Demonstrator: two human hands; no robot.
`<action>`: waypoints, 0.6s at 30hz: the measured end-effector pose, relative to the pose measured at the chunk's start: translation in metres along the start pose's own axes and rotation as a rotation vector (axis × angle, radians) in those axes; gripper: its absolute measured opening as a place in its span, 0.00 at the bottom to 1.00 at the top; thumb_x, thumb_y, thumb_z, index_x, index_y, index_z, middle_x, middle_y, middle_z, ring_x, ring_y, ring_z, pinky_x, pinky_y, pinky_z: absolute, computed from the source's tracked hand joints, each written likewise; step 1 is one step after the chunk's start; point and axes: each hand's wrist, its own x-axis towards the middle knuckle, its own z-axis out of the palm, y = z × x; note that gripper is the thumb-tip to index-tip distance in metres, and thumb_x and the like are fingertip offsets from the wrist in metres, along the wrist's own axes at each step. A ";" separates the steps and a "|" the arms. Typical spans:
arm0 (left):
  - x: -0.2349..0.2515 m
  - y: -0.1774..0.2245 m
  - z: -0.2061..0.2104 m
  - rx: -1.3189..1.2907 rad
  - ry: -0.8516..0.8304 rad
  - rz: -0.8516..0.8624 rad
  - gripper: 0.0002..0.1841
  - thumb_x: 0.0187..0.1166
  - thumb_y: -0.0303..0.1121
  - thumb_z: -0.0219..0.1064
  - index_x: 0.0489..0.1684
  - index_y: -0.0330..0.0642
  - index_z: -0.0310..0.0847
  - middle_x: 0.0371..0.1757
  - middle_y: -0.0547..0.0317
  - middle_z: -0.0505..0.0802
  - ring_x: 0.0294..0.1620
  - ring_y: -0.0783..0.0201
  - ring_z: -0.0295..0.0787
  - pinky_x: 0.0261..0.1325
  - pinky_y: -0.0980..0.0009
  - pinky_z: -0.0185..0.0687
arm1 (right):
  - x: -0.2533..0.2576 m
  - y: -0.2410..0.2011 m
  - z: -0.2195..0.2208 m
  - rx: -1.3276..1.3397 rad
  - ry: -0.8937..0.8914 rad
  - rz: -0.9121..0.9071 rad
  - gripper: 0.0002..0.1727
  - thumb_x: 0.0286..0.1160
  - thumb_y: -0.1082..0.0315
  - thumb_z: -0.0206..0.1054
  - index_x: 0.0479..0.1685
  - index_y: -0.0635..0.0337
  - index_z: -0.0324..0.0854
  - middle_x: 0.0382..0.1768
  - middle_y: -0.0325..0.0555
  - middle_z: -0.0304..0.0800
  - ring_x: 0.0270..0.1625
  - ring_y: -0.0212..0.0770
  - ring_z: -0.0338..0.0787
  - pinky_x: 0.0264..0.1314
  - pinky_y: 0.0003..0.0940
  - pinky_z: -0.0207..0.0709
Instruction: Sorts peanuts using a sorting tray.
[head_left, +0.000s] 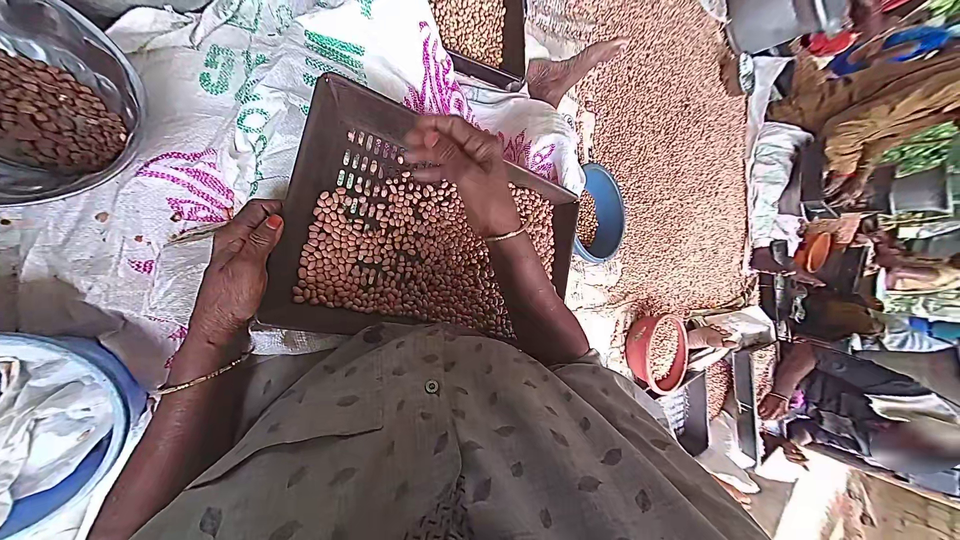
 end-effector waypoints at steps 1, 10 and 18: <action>-0.001 0.000 0.001 0.001 0.003 -0.005 0.19 0.96 0.39 0.40 0.65 0.49 0.78 0.42 0.71 0.88 0.36 0.85 0.85 0.44 0.83 0.82 | -0.019 0.007 0.015 0.014 -0.232 0.064 0.17 0.89 0.74 0.54 0.67 0.76 0.79 0.57 0.60 0.91 0.54 0.45 0.95 0.56 0.40 0.92; 0.007 0.007 0.003 0.010 0.012 0.008 0.18 0.95 0.39 0.42 0.63 0.45 0.79 0.43 0.73 0.87 0.41 0.89 0.83 0.49 0.85 0.81 | -0.057 0.058 0.039 0.125 -0.363 0.210 0.14 0.85 0.80 0.53 0.58 0.77 0.81 0.54 0.57 0.91 0.48 0.41 0.94 0.53 0.36 0.90; 0.007 0.010 0.004 0.014 0.010 -0.003 0.18 0.94 0.38 0.42 0.62 0.44 0.78 0.43 0.73 0.86 0.41 0.89 0.83 0.49 0.85 0.80 | -0.047 0.069 -0.005 -0.666 -0.118 -0.096 0.09 0.76 0.76 0.65 0.46 0.67 0.90 0.45 0.56 0.94 0.43 0.47 0.94 0.49 0.45 0.88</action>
